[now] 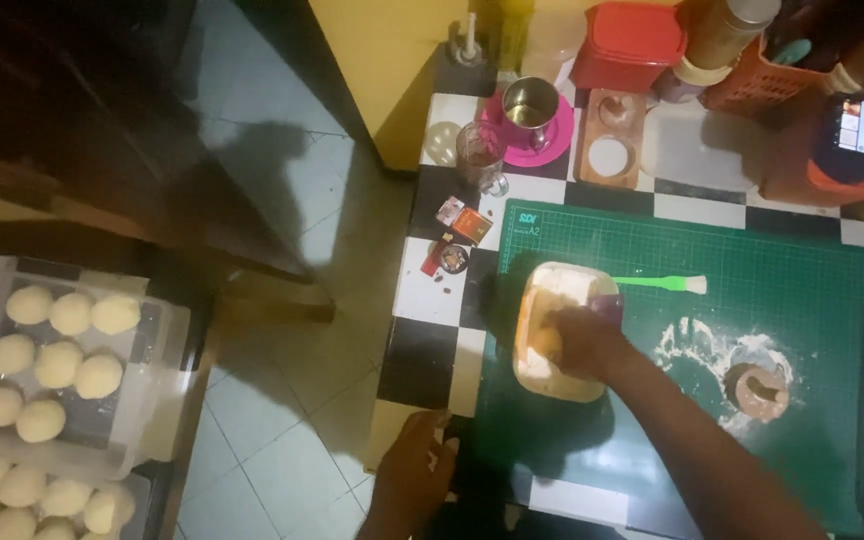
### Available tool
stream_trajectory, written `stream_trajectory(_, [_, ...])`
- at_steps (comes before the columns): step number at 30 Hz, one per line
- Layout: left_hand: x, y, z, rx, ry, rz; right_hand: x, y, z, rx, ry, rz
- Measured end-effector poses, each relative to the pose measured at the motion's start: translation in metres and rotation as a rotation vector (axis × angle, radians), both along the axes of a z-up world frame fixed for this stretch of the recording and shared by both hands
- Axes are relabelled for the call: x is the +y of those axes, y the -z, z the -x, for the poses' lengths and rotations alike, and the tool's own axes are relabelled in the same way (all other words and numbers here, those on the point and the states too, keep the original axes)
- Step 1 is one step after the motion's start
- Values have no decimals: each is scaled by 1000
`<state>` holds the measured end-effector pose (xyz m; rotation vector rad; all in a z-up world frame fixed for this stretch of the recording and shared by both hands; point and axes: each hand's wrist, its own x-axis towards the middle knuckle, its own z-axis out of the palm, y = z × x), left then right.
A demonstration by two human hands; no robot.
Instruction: Shaping dough balls and placing them into individual round molds on a checkered work surface.
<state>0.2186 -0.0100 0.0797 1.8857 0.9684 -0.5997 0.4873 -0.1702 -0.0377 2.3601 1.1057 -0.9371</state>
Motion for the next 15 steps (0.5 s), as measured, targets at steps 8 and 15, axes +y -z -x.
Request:
stream_trajectory(8, [7,-5,-3,-15,64,34,-7,-9,2,-2,-62,80])
stream_trajectory(15, [13,-10,-8,-25,75,95,-11,6,8,233,369,-334])
